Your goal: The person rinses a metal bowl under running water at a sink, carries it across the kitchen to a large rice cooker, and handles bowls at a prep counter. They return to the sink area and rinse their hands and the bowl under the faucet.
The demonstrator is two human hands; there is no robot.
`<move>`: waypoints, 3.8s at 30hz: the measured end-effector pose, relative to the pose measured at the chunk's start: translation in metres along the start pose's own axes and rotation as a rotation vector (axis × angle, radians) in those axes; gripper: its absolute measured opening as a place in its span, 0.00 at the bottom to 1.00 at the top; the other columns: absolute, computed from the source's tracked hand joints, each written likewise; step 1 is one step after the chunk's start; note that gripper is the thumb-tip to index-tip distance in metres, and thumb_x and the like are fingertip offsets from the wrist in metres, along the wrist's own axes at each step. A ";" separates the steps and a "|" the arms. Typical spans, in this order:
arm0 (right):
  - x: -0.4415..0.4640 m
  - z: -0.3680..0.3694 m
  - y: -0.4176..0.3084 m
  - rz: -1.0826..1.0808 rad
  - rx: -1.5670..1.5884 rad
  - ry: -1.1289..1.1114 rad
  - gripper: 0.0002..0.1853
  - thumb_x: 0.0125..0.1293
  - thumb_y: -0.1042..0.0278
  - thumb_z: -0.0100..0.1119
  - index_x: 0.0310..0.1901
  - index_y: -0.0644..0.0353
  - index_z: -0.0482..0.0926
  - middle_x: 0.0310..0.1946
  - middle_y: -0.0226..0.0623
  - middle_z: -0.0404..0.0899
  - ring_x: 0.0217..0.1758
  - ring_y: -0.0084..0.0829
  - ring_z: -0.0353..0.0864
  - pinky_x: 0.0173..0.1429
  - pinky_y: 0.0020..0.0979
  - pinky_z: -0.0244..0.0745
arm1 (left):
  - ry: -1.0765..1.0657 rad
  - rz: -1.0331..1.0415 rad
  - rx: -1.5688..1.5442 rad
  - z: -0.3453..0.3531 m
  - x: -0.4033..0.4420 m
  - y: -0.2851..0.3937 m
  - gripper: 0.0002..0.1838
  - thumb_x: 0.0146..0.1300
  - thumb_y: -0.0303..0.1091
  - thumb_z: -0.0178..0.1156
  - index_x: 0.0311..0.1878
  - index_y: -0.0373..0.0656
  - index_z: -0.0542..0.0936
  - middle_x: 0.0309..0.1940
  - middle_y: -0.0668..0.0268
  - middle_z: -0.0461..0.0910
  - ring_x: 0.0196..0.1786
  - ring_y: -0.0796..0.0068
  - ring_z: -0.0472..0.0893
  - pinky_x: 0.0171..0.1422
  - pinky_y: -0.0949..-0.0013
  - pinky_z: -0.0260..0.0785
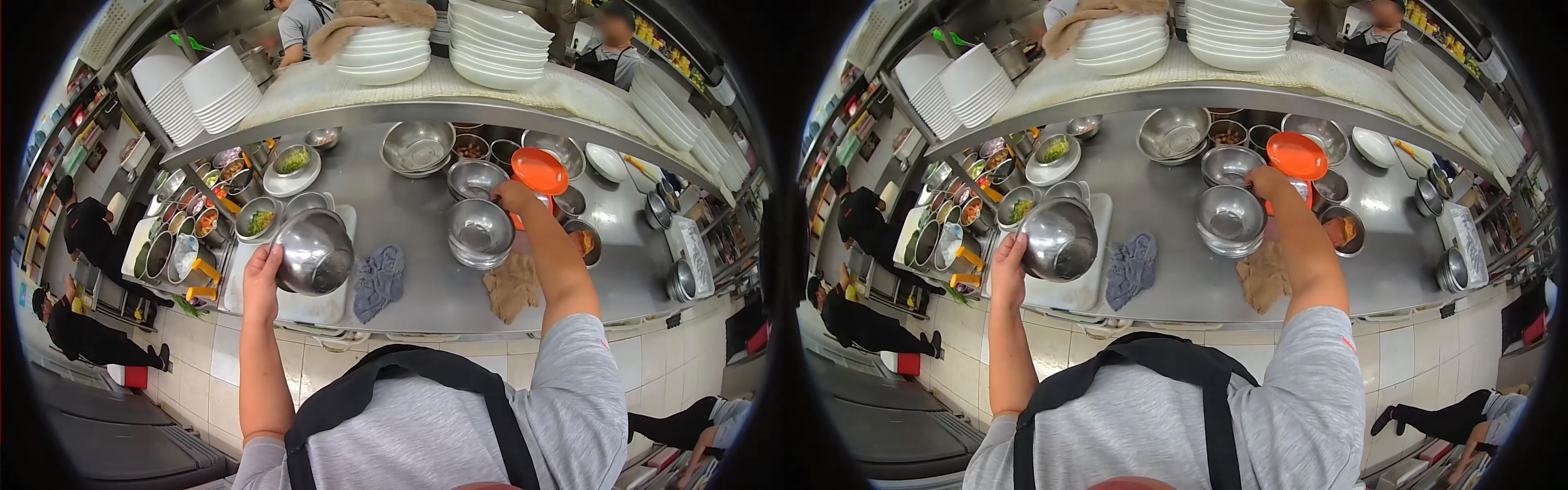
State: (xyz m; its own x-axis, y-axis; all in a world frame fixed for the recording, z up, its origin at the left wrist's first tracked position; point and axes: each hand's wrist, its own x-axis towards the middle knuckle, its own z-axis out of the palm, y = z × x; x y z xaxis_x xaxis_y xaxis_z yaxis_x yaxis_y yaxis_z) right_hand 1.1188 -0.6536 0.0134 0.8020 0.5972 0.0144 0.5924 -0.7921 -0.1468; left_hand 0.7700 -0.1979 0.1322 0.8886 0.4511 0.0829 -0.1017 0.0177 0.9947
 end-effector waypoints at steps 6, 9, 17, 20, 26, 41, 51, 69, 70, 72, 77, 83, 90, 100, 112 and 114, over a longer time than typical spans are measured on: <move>-0.011 -0.037 -0.024 -0.063 0.307 0.245 0.08 0.58 0.70 0.61 0.39 0.61 0.82 0.38 0.43 0.84 0.41 0.44 0.83 0.46 0.39 0.76 | -0.129 -0.054 0.284 0.056 0.049 -0.018 0.11 0.68 0.38 0.57 0.36 0.39 0.79 0.29 0.74 0.76 0.33 0.83 0.71 0.41 0.74 0.62; -0.010 -0.041 -0.037 0.049 0.269 0.509 0.08 0.62 0.67 0.58 0.39 0.61 0.82 0.38 0.45 0.83 0.41 0.48 0.81 0.46 0.43 0.75 | -0.160 0.101 0.447 0.093 0.087 -0.037 0.13 0.67 0.39 0.58 0.35 0.37 0.78 0.27 0.70 0.76 0.32 0.78 0.71 0.40 0.72 0.64; -0.061 -0.129 -0.076 0.194 0.310 0.967 0.09 0.66 0.68 0.57 0.44 0.60 0.81 0.39 0.47 0.82 0.43 0.49 0.81 0.47 0.40 0.76 | -0.240 0.528 0.632 0.242 0.143 -0.048 0.10 0.65 0.36 0.57 0.42 0.39 0.79 0.33 0.51 0.81 0.38 0.49 0.81 0.44 0.56 0.72; -0.095 -0.149 -0.082 0.173 0.357 1.037 0.06 0.66 0.71 0.57 0.41 0.63 0.80 0.37 0.46 0.81 0.40 0.48 0.80 0.46 0.39 0.75 | -0.336 0.708 0.541 0.294 0.149 -0.055 0.11 0.66 0.36 0.56 0.45 0.40 0.79 0.39 0.48 0.80 0.43 0.46 0.79 0.49 0.57 0.71; -0.135 -0.128 -0.132 0.033 0.245 1.040 0.07 0.63 0.81 0.55 0.41 0.63 0.79 0.37 0.40 0.79 0.39 0.38 0.78 0.44 0.32 0.73 | -0.650 -0.126 0.177 0.283 0.142 -0.056 0.25 0.67 0.44 0.57 0.64 0.46 0.70 0.57 0.56 0.75 0.51 0.52 0.80 0.56 0.54 0.72; -0.031 -0.003 -0.561 -0.661 0.901 0.572 0.20 0.62 0.88 0.49 0.53 0.60 0.76 0.58 0.46 0.67 0.42 0.29 0.76 0.48 0.29 0.74 | 0.198 -0.024 -0.015 -0.260 -0.070 0.029 0.36 0.56 0.22 0.52 0.72 0.39 0.59 0.60 0.61 0.71 0.62 0.70 0.69 0.67 0.70 0.60; 0.013 0.032 -0.849 -1.082 0.918 0.177 0.19 0.62 0.85 0.51 0.54 0.58 0.76 0.54 0.46 0.71 0.42 0.39 0.80 0.45 0.33 0.77 | 0.685 0.069 0.085 -0.516 -0.206 0.068 0.36 0.54 0.23 0.51 0.71 0.37 0.60 0.60 0.60 0.70 0.63 0.71 0.68 0.69 0.72 0.57; 0.213 0.063 -1.321 -1.603 1.105 -0.178 0.12 0.57 0.82 0.54 0.41 0.59 0.81 0.36 0.39 0.77 0.42 0.42 0.77 0.46 0.37 0.73 | 1.230 -0.091 -0.071 -0.850 -0.168 0.018 0.37 0.56 0.20 0.52 0.72 0.45 0.56 0.58 0.58 0.70 0.58 0.62 0.74 0.56 0.56 0.74; 0.213 0.065 -1.345 -1.647 1.096 -0.210 0.11 0.57 0.81 0.54 0.41 0.59 0.81 0.35 0.38 0.77 0.42 0.42 0.77 0.46 0.38 0.73 | 1.304 -0.100 -0.081 -0.856 -0.173 0.027 0.37 0.56 0.20 0.51 0.71 0.43 0.57 0.58 0.57 0.71 0.59 0.62 0.74 0.55 0.56 0.75; 0.217 0.077 -1.389 -1.765 1.023 -0.283 0.12 0.60 0.80 0.55 0.43 0.58 0.81 0.35 0.40 0.78 0.42 0.42 0.78 0.46 0.37 0.73 | 1.421 -0.074 -0.216 -0.878 -0.194 0.016 0.35 0.56 0.19 0.50 0.71 0.43 0.58 0.57 0.56 0.71 0.59 0.61 0.75 0.55 0.55 0.75; 0.234 0.135 -1.475 -1.977 0.731 -0.438 0.10 0.62 0.73 0.56 0.44 0.58 0.81 0.35 0.42 0.79 0.42 0.44 0.79 0.48 0.41 0.75 | 1.572 -0.117 -0.465 -0.943 -0.255 -0.022 0.32 0.58 0.19 0.48 0.68 0.42 0.59 0.57 0.54 0.71 0.54 0.58 0.79 0.55 0.52 0.76; 0.308 0.199 -1.551 -1.765 0.421 -0.562 0.12 0.62 0.69 0.58 0.46 0.59 0.81 0.37 0.44 0.81 0.44 0.46 0.80 0.51 0.42 0.75 | 1.707 -0.111 -0.487 -1.084 -0.267 -0.057 0.24 0.59 0.22 0.47 0.61 0.30 0.64 0.53 0.49 0.74 0.47 0.54 0.81 0.50 0.52 0.78; 0.414 0.202 -1.598 -1.398 0.381 -0.450 0.15 0.61 0.68 0.59 0.49 0.60 0.80 0.44 0.49 0.81 0.48 0.50 0.79 0.54 0.43 0.74 | 1.436 -0.069 -0.485 -1.281 -0.155 -0.028 0.29 0.57 0.20 0.46 0.65 0.33 0.59 0.58 0.47 0.69 0.54 0.51 0.78 0.57 0.50 0.78; 0.554 0.258 -1.666 -1.079 0.189 -0.639 0.19 0.60 0.66 0.62 0.52 0.61 0.79 0.48 0.52 0.81 0.53 0.50 0.79 0.58 0.42 0.73 | 1.254 -0.104 -0.686 -1.429 -0.006 -0.062 0.29 0.56 0.19 0.46 0.63 0.27 0.57 0.57 0.46 0.67 0.54 0.47 0.77 0.61 0.45 0.75; 0.637 0.247 -1.883 -1.436 0.242 -0.535 0.20 0.61 0.63 0.62 0.53 0.60 0.78 0.49 0.49 0.80 0.53 0.48 0.79 0.58 0.43 0.74 | 1.605 0.034 -0.898 -1.526 -0.005 -0.049 0.27 0.56 0.17 0.44 0.62 0.26 0.57 0.58 0.43 0.65 0.58 0.44 0.72 0.65 0.42 0.71; 0.635 0.243 -1.902 -1.451 0.231 -0.593 0.20 0.61 0.63 0.61 0.54 0.59 0.78 0.49 0.48 0.80 0.53 0.48 0.79 0.58 0.42 0.74 | 1.603 0.022 -0.922 -1.540 -0.013 -0.060 0.27 0.55 0.17 0.45 0.62 0.26 0.57 0.58 0.43 0.65 0.58 0.44 0.72 0.66 0.42 0.71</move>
State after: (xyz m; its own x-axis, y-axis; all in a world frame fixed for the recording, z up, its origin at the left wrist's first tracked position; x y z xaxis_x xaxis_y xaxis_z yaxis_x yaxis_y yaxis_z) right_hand 0.4828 1.2630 0.0617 -0.5873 0.8040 -0.0930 0.7282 0.4748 -0.4943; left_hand 0.0758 1.1688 -0.0234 -0.2839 0.7598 -0.5848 -0.7774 0.1746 0.6042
